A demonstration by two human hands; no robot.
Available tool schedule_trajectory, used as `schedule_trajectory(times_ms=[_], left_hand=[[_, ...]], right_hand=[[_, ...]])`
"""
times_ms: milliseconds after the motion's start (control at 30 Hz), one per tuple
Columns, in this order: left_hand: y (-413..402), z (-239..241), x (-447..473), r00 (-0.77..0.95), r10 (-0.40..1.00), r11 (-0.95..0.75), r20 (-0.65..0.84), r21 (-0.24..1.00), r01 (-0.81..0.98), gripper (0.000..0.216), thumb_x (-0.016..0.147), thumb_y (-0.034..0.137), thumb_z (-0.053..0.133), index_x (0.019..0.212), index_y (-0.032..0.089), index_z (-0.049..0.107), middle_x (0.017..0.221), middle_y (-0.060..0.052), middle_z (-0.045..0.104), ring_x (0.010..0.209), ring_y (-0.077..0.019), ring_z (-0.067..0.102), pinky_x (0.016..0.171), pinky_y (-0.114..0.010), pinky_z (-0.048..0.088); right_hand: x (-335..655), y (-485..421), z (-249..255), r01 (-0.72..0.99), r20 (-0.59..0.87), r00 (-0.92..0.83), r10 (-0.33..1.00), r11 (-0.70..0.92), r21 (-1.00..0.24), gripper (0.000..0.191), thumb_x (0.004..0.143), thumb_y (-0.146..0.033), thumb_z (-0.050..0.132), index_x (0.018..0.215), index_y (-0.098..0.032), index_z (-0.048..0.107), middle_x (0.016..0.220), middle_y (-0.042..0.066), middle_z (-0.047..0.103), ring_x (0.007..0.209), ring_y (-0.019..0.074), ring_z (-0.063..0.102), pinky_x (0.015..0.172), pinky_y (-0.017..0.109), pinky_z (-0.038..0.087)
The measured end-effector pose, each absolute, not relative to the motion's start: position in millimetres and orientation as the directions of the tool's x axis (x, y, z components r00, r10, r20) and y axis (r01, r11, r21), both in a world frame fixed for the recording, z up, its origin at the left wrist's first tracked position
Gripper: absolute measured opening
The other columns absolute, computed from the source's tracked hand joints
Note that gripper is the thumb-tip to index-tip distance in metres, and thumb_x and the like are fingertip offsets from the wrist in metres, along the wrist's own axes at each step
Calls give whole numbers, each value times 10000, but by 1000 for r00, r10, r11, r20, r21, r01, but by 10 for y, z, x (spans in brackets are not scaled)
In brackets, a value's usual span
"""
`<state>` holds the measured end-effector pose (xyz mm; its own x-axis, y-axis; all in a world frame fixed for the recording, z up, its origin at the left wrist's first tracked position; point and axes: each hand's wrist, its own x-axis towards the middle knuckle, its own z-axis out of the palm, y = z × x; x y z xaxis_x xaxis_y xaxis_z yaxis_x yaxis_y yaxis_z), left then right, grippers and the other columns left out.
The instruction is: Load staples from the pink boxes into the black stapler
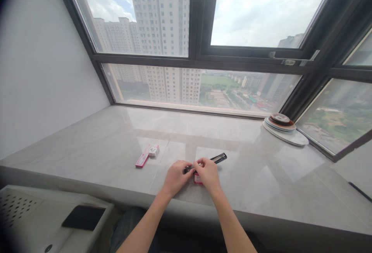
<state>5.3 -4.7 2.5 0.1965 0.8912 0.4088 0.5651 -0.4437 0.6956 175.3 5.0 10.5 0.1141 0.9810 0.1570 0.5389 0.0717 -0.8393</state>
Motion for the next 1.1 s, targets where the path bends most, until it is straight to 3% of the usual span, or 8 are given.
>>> schedule_trajectory(times_ms=[333, 533, 700, 867, 967, 1033, 1100], left_hand=[[-20, -29, 19, 192, 902, -426, 387, 728, 537, 166, 903, 390, 666, 1019, 296, 739, 993, -19, 736, 939, -227, 657, 851, -350, 505], [-26, -11, 26, 191, 904, -422, 381, 732, 535, 162, 906, 398, 658, 1010, 296, 729, 1002, -24, 728, 961, -229, 643, 864, -357, 489], [-21, 2, -5, 174, 905, -406, 388, 664, 628, 203, 822, 388, 752, 992, 281, 726, 1008, -37, 689, 1017, -254, 594, 895, -387, 447], [-27, -21, -69, 227, 906, -416, 358, 647, 639, 235, 807, 389, 766, 1028, 316, 738, 1022, -37, 638, 1017, -248, 574, 908, -388, 449], [-19, -53, -74, 213, 903, -418, 372, 653, 632, 255, 804, 389, 773, 1048, 318, 741, 1142, -52, 618, 1116, -270, 549, 991, -428, 438], [-1, -75, -65, 201, 900, -420, 386, 648, 635, 262, 797, 386, 785, 1045, 312, 742, 1304, -60, 575, 1242, -299, 495, 1071, -474, 395], [25, -94, -53, 207, 900, -421, 384, 643, 639, 257, 793, 383, 792, 1036, 315, 743, 1431, -50, 516, 1360, -324, 410, 1132, -516, 336]], right_hand=[[1879, 98, -61, 460, 69, 108, 992, 12, -888, 345, 851, -487, 603, 826, -164, 722, 632, 26, 690, 534, 157, 574, 522, 247, 389], [1908, 68, -34, 558, 118, 90, 989, 48, -829, 305, 855, -458, 605, 798, -181, 720, 606, 26, 675, 566, 178, 602, 552, 259, 389], [1811, -9, 49, 648, 183, 105, 977, 72, -758, 265, 854, -433, 618, 792, -200, 728, 645, 37, 681, 604, 189, 608, 586, 271, 390], [1840, -130, 262, 631, 222, -73, 972, 218, -745, 339, 928, -449, 531, 831, -216, 757, 678, 34, 677, 647, 182, 585, 615, 272, 383], [2206, -192, 321, 544, 143, -128, 981, 190, -817, 382, 909, -529, 556, 849, -208, 754, 671, 15, 650, 620, 164, 551, 578, 260, 368], [2569, -215, 293, 519, 8, -93, 996, 55, -853, 433, 865, -597, 605, 820, -187, 737, 622, 6, 607, 565, 146, 515, 533, 254, 349], [2910, -215, 244, 482, -136, -5, 991, -117, -869, 494, 788, -625, 689, 987, -176, 732, 577, -13, 568, 484, 130, 466, 470, 249, 319]])
